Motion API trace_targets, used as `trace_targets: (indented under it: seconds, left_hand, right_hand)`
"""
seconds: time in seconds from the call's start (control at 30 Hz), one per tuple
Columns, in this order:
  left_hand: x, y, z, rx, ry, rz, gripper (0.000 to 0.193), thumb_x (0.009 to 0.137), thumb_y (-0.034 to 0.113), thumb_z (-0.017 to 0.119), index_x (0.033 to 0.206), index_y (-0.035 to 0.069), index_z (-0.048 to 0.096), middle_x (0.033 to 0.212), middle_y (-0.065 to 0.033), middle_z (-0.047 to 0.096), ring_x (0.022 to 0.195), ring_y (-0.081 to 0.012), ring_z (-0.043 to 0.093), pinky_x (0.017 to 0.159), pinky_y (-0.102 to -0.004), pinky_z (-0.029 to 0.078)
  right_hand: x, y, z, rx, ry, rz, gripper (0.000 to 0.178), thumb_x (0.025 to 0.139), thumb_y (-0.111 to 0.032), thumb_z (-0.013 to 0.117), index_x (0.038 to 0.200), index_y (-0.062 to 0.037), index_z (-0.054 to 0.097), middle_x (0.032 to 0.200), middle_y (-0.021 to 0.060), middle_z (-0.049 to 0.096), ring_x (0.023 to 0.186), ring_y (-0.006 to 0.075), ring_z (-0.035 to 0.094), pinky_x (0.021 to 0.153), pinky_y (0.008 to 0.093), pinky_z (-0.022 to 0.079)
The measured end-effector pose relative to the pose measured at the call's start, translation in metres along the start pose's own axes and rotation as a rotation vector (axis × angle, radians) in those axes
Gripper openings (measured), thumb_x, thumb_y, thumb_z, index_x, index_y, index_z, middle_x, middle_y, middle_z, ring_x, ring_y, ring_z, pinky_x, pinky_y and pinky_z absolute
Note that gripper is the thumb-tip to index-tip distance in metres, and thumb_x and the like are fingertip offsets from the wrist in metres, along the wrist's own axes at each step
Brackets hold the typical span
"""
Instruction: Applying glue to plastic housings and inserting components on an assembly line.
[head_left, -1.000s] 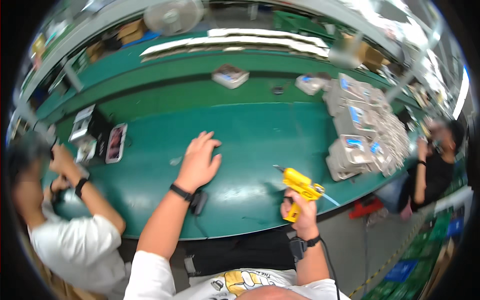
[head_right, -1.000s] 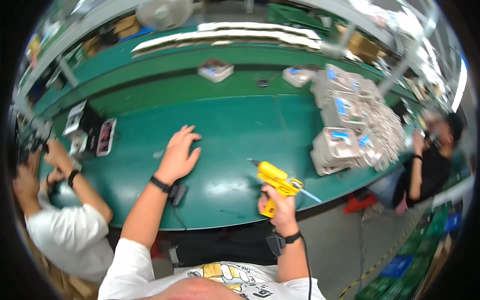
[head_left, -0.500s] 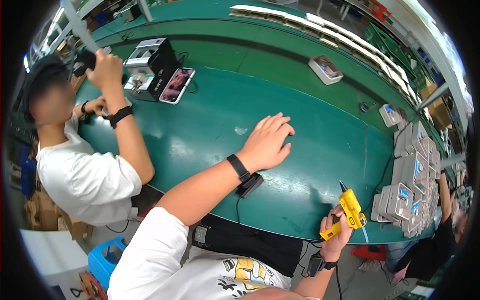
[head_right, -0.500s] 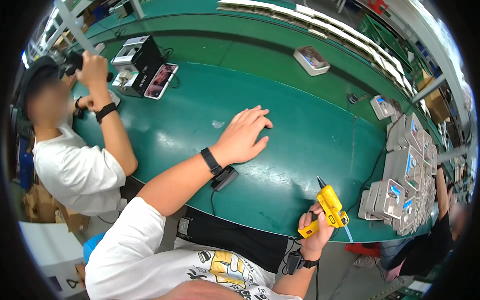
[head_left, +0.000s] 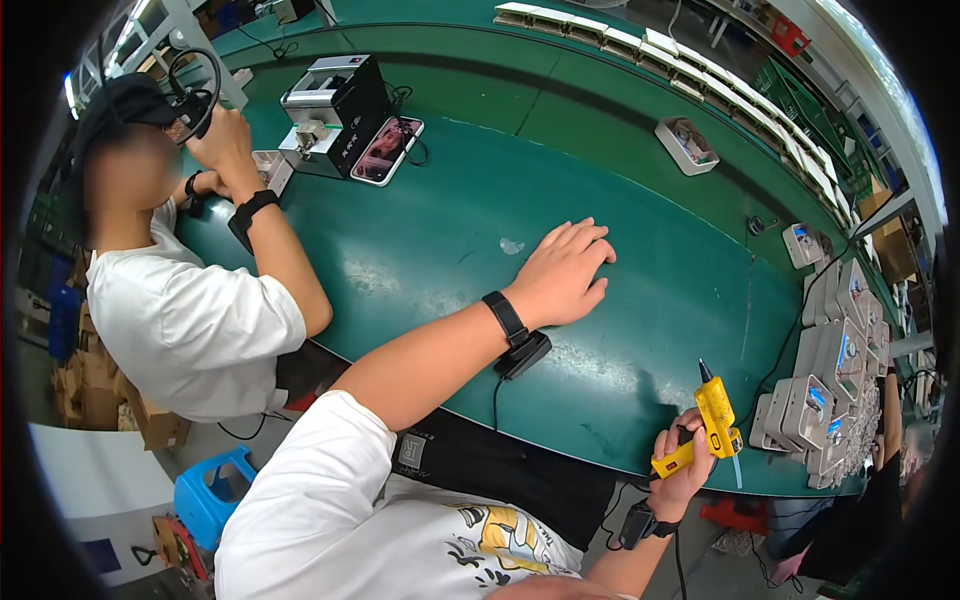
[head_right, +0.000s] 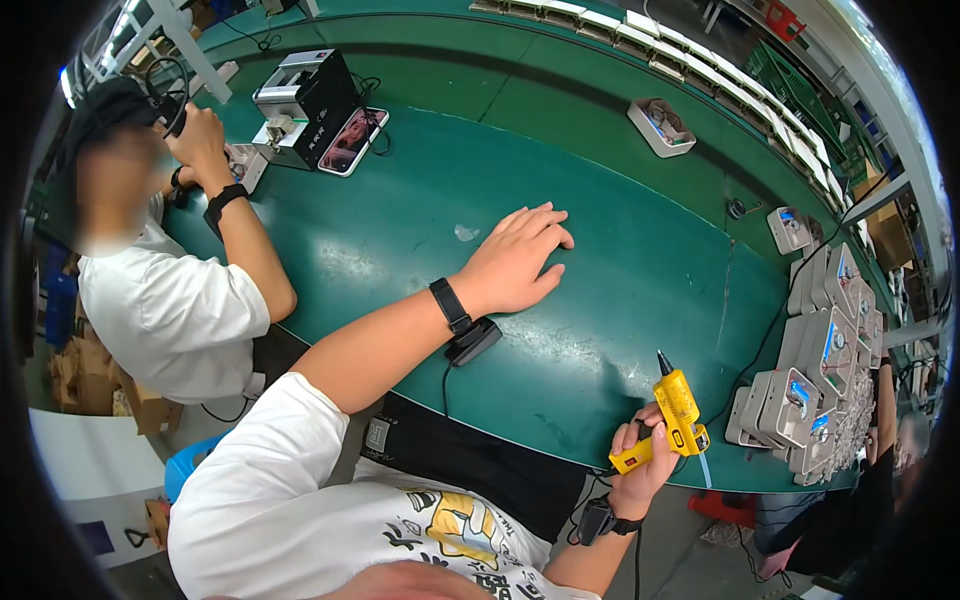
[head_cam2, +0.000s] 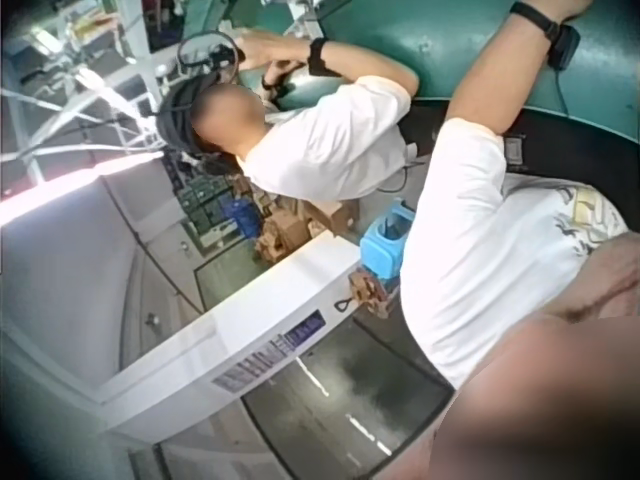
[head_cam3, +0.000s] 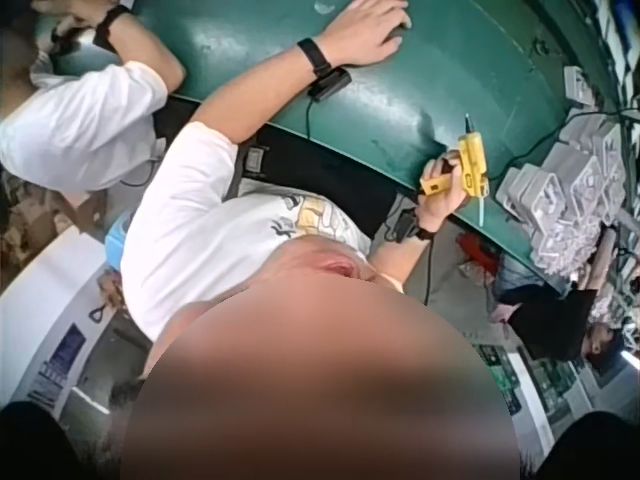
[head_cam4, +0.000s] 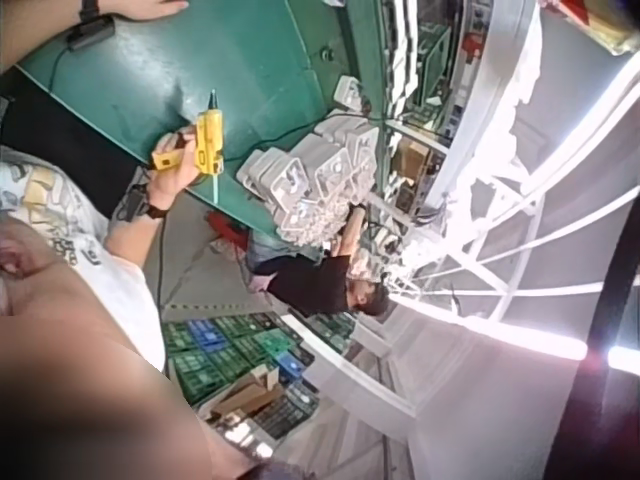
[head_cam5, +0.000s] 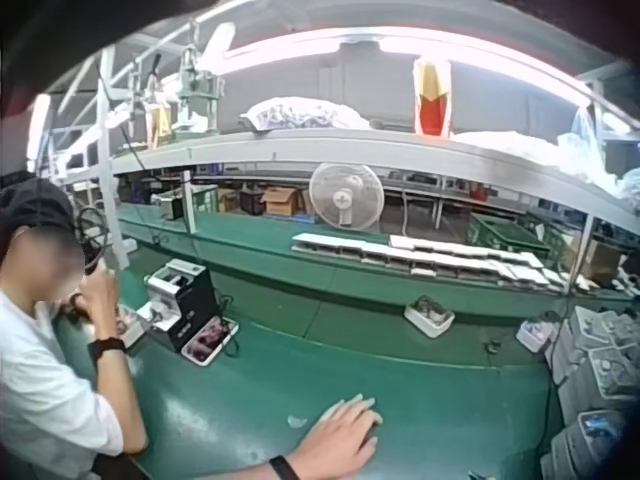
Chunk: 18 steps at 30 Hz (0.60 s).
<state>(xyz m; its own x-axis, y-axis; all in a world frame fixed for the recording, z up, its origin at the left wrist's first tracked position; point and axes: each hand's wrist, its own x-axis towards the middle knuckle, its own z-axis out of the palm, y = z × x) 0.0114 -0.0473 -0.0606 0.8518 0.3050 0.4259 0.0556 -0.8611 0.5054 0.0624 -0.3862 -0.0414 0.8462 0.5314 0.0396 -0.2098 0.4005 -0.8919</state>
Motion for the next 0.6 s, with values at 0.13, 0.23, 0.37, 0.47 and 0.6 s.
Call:
trace_targets:
  seconds: [0.13, 0.23, 0.37, 0.47, 0.6]
  left_hand:
    - [0.0003, 0.0004, 0.0006, 0.001, 0.006, 0.010, 0.032, 0.095, 0.020, 0.069, 0.124, 0.010, 0.060, 0.150, -0.0190, 0.054, 0.150, -0.0418, 0.043, 0.126, -0.0554, 0.032]
    - [-0.0008, -0.0004, 0.0016, -0.003, 0.013, 0.009, 0.032, 0.094, 0.019, 0.069, 0.123, 0.009, 0.061, 0.149, -0.0189, 0.054, 0.149, -0.0419, 0.043, 0.127, -0.0548, 0.031]
    - [-0.0016, -0.0011, 0.0020, -0.006, 0.013, 0.007, 0.033, 0.093, 0.019, 0.070, 0.123, 0.008, 0.061, 0.148, -0.0186, 0.055, 0.149, -0.0417, 0.043, 0.127, -0.0545, 0.031]
    - [-0.0016, -0.0013, 0.0020, -0.011, 0.016, 0.006, 0.033, 0.093, 0.020, 0.070, 0.123, 0.008, 0.062, 0.148, -0.0184, 0.055, 0.149, -0.0414, 0.044, 0.127, -0.0544, 0.031]
    - [-0.0018, -0.0027, 0.0018, -0.015, 0.022, 0.018, 0.033, 0.094, 0.020, 0.070, 0.124, 0.009, 0.061, 0.149, -0.0186, 0.055, 0.149, -0.0411, 0.043, 0.127, -0.0544, 0.031]
  right_hand:
    - [-0.0011, 0.0008, -0.0025, 0.003, -0.008, -0.010, 0.018, 0.107, -0.021, 0.057, 0.108, -0.0031, 0.054, 0.105, 0.0083, 0.054, 0.067, 0.0108, 0.046, 0.052, 0.0259, 0.042]
    - [-0.0014, 0.0012, -0.0008, 0.006, -0.009, -0.013, 0.018, 0.107, -0.021, 0.057, 0.108, -0.0029, 0.055, 0.105, 0.0083, 0.055, 0.067, 0.0108, 0.047, 0.053, 0.0261, 0.043]
    - [-0.0030, 0.0010, 0.0004, 0.000, -0.005, -0.018, 0.018, 0.107, -0.020, 0.056, 0.109, -0.0026, 0.055, 0.105, 0.0084, 0.055, 0.067, 0.0109, 0.047, 0.053, 0.0266, 0.043]
    - [-0.0040, 0.0010, 0.0001, -0.012, -0.013, -0.024, 0.017, 0.107, -0.020, 0.056, 0.109, -0.0025, 0.055, 0.106, 0.0085, 0.055, 0.067, 0.0109, 0.047, 0.053, 0.0269, 0.043]
    - [-0.0021, 0.0020, -0.0008, -0.006, -0.001, -0.024, 0.017, 0.107, -0.019, 0.056, 0.109, -0.0025, 0.055, 0.106, 0.0087, 0.055, 0.067, 0.0111, 0.048, 0.053, 0.0272, 0.043]
